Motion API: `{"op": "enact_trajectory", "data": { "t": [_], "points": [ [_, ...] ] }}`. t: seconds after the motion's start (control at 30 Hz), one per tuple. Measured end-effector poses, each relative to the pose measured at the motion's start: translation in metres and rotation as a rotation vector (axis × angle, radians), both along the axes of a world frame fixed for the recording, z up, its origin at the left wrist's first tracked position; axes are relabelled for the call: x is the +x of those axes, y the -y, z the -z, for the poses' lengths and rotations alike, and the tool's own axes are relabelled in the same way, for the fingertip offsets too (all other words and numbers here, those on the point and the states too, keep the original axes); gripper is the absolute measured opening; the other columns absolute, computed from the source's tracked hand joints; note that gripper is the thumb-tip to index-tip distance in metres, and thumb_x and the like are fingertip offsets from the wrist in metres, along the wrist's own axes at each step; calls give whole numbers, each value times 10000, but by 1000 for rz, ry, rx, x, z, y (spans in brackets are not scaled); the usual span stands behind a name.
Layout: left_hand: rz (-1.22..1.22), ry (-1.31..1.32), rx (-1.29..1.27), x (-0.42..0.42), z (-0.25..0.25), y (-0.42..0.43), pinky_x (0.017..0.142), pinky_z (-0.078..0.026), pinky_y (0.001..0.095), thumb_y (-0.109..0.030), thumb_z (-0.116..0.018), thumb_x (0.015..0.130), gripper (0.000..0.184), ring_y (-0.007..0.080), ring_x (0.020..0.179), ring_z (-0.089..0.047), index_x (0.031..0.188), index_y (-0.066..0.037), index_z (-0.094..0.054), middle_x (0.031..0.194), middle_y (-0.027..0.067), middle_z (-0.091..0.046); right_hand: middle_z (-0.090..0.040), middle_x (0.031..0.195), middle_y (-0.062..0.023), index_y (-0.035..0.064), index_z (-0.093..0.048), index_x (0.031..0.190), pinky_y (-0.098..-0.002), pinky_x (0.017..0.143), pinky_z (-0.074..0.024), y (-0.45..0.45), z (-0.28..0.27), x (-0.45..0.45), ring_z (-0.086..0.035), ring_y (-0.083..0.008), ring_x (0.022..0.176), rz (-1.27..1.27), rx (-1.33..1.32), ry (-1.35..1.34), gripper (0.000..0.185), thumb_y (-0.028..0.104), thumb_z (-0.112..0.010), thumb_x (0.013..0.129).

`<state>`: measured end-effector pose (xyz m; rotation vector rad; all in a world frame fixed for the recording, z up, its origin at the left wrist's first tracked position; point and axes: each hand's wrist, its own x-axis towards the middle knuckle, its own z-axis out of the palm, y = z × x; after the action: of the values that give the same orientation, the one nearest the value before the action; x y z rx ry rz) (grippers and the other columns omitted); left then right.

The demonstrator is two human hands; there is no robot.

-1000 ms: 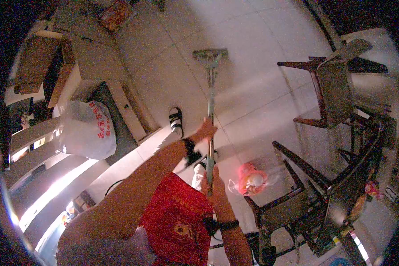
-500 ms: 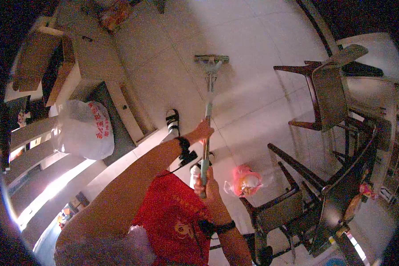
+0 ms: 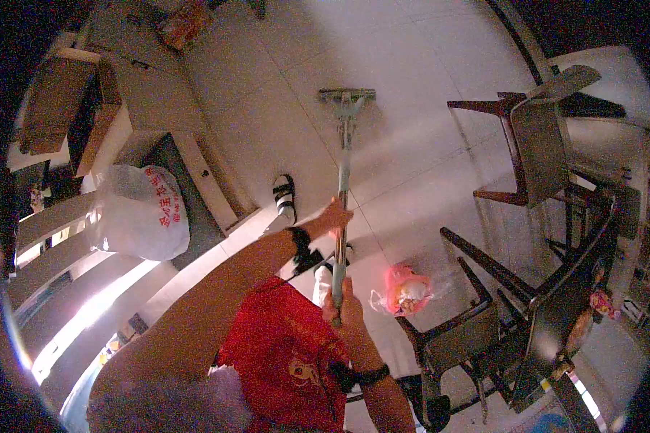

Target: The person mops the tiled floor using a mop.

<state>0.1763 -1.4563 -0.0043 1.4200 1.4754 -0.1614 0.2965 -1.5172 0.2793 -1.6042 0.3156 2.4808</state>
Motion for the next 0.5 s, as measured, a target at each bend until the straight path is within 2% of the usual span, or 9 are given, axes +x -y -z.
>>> {"op": "enact_trajectory", "data": {
  "t": [0.07, 0.1, 0.17, 0.2, 0.27, 0.3, 0.37, 0.43, 0.5],
  "points": [
    [215, -19, 210, 15, -49, 43, 641, -471, 431, -200, -596, 651, 199, 365, 740, -550, 771, -41, -602, 680, 163, -551, -428, 534, 14, 91, -491, 810, -197, 353, -308, 37, -25, 18, -356, -54, 383, -88, -24, 104, 424, 499, -389, 864],
    [210, 19, 188, 16, -67, 55, 672, -461, 436, -196, -596, 653, 209, 395, 782, -527, 796, -46, -615, 730, 180, -554, -426, 533, 14, 92, -490, 808, -198, 352, -306, 46, -32, 20, -356, -55, 383, -132, -37, 157, 425, 501, -388, 863],
    [226, -23, -21, 12, -90, 49, 657, -472, 444, -181, -575, 673, 185, 380, 798, -529, 780, -35, -616, 804, 205, -560, -426, 534, 15, 95, -488, 805, -193, 352, -306, 53, -20, 14, -358, -57, 388, -154, -18, 199, 430, 507, -380, 863],
    [19, -12, -25, 13, -50, 52, 635, -478, 426, -169, -573, 679, 154, 354, 781, -544, 737, -31, -611, 797, 211, -566, -426, 535, 16, 97, -487, 804, -190, 353, -307, 53, -14, 11, -359, -58, 391, -166, -9, 218, 433, 511, -376, 863],
    [265, -144, 364, -6, -43, 9, 551, -474, 362, -201, -612, 660, 160, 293, 714, -587, 648, -43, -587, 735, 166, -597, -425, 536, 17, 97, -481, 816, -185, 353, -309, 3, -20, -14, -363, -61, 398, -53, -2, 77, 432, 508, -361, 869],
    [81, 36, 279, -24, -32, -16, 526, -464, 356, -203, -603, 667, 154, 262, 630, -590, 650, -51, -584, 648, 123, -586, -425, 536, 18, 97, -478, 822, -182, 354, -310, -17, -22, -23, -364, -62, 401, 3, 2, 6, 431, 507, -354, 871],
    [71, 123, 268, -35, -28, -27, 515, -453, 354, -197, -591, 674, 136, 236, 526, -585, 649, -64, -579, 540, 82, -562, -419, 536, 17, 97, -475, 816, -177, 356, -313, -22, -9, -25, -367, -61, 408, 51, -4, -29, 429, 501, -346, 877],
    [418, -62, 419, -29, -41, -17, 542, -451, 362, -179, -585, 673, 111, 247, 488, -569, 644, -72, -575, 497, 87, -536, -413, 533, 16, 97, -473, 807, -180, 355, -313, -12, -8, -20, -365, -62, 408, 46, -18, 32, 429, 498, -340, 880],
    [-38, -12, 56, -3, -60, 25, 651, -453, 412, -223, -577, 693, 199, 316, 649, -580, 698, -24, -561, 648, 140, -549, -407, 525, 16, 97, -471, 796, -189, 352, -308, 24, -22, -2, -360, -64, 401, -13, -39, 190, 430, 496, -337, 881]
  ]
}}
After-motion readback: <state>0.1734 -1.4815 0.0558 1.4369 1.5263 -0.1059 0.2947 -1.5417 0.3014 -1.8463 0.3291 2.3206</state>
